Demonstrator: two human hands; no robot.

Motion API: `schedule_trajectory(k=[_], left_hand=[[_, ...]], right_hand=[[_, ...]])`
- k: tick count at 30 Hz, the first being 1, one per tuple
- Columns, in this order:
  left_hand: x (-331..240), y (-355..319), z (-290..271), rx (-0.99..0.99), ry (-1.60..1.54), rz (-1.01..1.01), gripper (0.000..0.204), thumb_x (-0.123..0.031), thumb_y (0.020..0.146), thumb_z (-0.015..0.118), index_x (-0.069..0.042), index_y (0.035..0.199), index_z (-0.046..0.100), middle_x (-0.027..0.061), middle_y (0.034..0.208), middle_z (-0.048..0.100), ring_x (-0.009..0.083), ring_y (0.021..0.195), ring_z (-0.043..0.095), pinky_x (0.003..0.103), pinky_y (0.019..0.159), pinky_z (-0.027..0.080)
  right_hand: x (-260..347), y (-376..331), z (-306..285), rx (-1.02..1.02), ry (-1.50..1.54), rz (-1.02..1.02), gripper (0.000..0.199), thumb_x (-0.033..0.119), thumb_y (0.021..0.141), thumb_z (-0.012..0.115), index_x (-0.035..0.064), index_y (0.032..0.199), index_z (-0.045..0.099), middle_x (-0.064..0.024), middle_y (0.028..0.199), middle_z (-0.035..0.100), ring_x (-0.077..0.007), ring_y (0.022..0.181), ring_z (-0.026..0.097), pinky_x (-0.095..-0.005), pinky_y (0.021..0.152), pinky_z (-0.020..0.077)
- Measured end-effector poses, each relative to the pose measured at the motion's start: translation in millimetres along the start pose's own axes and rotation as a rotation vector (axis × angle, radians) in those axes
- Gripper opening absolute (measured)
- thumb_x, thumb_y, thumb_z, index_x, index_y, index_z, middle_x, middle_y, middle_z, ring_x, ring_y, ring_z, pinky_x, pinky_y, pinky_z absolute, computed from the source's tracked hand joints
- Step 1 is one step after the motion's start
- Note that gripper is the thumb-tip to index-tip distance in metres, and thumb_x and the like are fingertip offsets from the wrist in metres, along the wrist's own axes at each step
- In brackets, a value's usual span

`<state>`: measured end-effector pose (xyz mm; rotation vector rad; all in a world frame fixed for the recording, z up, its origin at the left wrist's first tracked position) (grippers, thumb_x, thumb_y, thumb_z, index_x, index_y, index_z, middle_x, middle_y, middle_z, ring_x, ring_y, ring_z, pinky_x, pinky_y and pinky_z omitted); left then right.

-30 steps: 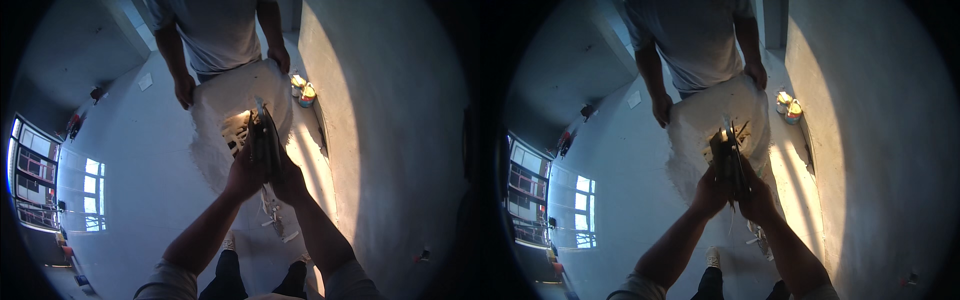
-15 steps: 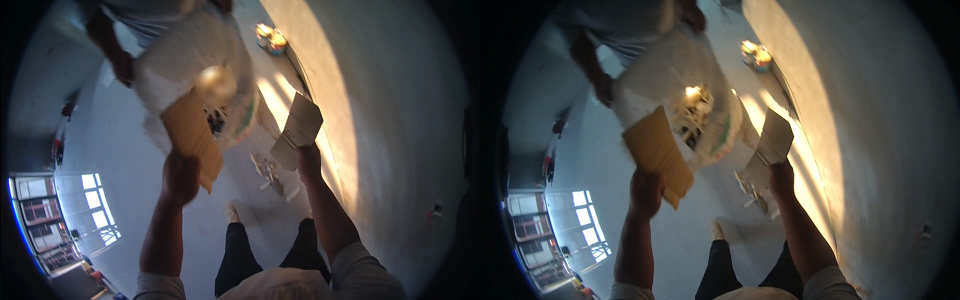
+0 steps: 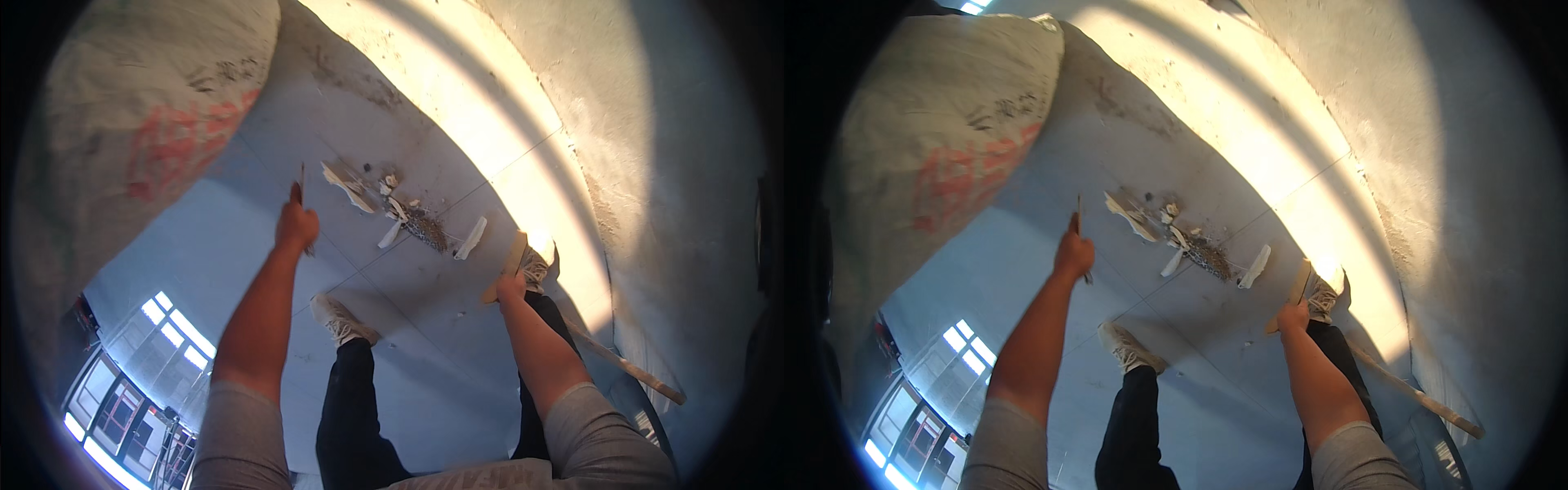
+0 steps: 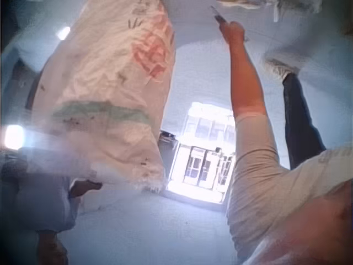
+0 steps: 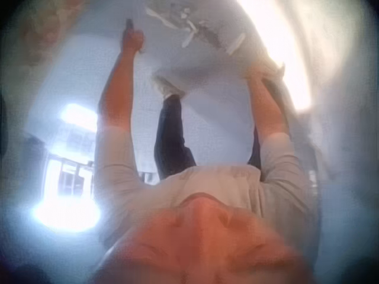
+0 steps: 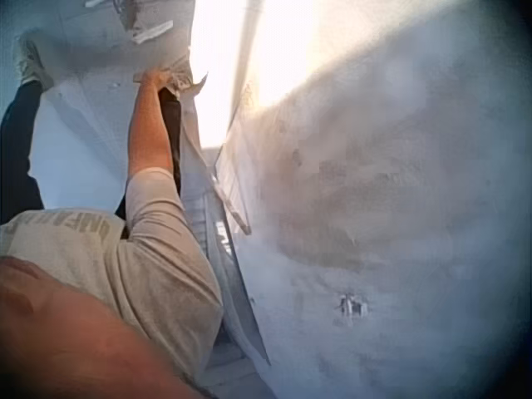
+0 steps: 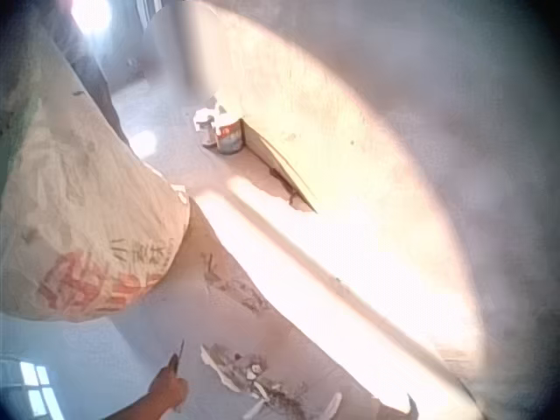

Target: The person sweeps debris on the floor and stairs using a broom, then gathers the debris by hand into a large white bag. The person works in a room with a staircase, moving from the floor to the stairs and back.

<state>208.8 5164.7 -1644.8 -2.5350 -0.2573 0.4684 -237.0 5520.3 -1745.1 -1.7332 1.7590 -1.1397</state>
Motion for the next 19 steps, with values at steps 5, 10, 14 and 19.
schedule_trajectory(k=[5,10,14,19], left_hand=[[-27.0,101.1,58.1,-0.043,0.063,0.063,0.068,-0.017,0.086,0.047,-0.016,0.152,0.03,0.0233,0.123,0.059,0.0423,0.106,0.061,0.047,0.09,0.051],[-62.9,88.0,119.2,0.014,0.239,0.143,0.071,-0.023,0.086,0.051,-0.027,0.153,0.027,0.0174,0.134,0.05,0.0406,0.113,0.057,0.048,0.095,0.048],[-87.6,24.7,167.5,0.197,0.269,0.235,0.073,-0.023,0.085,0.052,-0.032,0.152,0.027,0.0164,0.138,0.049,0.0401,0.114,0.057,0.047,0.099,0.047],[-113.7,-12.6,186.7,0.356,0.292,0.237,0.078,-0.024,0.084,0.056,-0.035,0.153,0.022,0.0143,0.147,0.041,0.0381,0.123,0.053,0.044,0.106,0.043]], right_hand=[[-12.1,60.2,61.4,-0.15,-0.026,-0.014,0.066,0.019,0.087,0.054,0.0174,0.15,0.035,-0.023,0.125,0.061,-0.0371,0.11,0.063,-0.0416,0.09,0.0502],[19.4,39.2,128.9,-0.013,-0.032,-0.071,0.072,0.016,0.082,0.052,0.0179,0.152,0.032,-0.0234,0.123,0.063,-0.0352,0.109,0.064,-0.039,0.093,0.049],[64.0,-18.1,150.3,0.109,0.03,-0.179,0.072,0.012,0.083,0.052,0.0152,0.152,0.032,-0.0227,0.124,0.062,-0.0339,0.109,0.065,-0.0368,0.092,0.0488],[79.0,-7.1,165.0,0.255,0.33,-0.193,0.073,0.009,0.083,0.054,0.0164,0.152,0.032,-0.0197,0.128,0.062,-0.0368,0.11,0.063,-0.0399,0.092,0.0487]])
Point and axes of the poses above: each hand's wrist, its own y-axis towards the middle knuckle, its own z-axis out of the palm, x = y × z, the point moved 8 cm from there along y, towards the middle knuckle
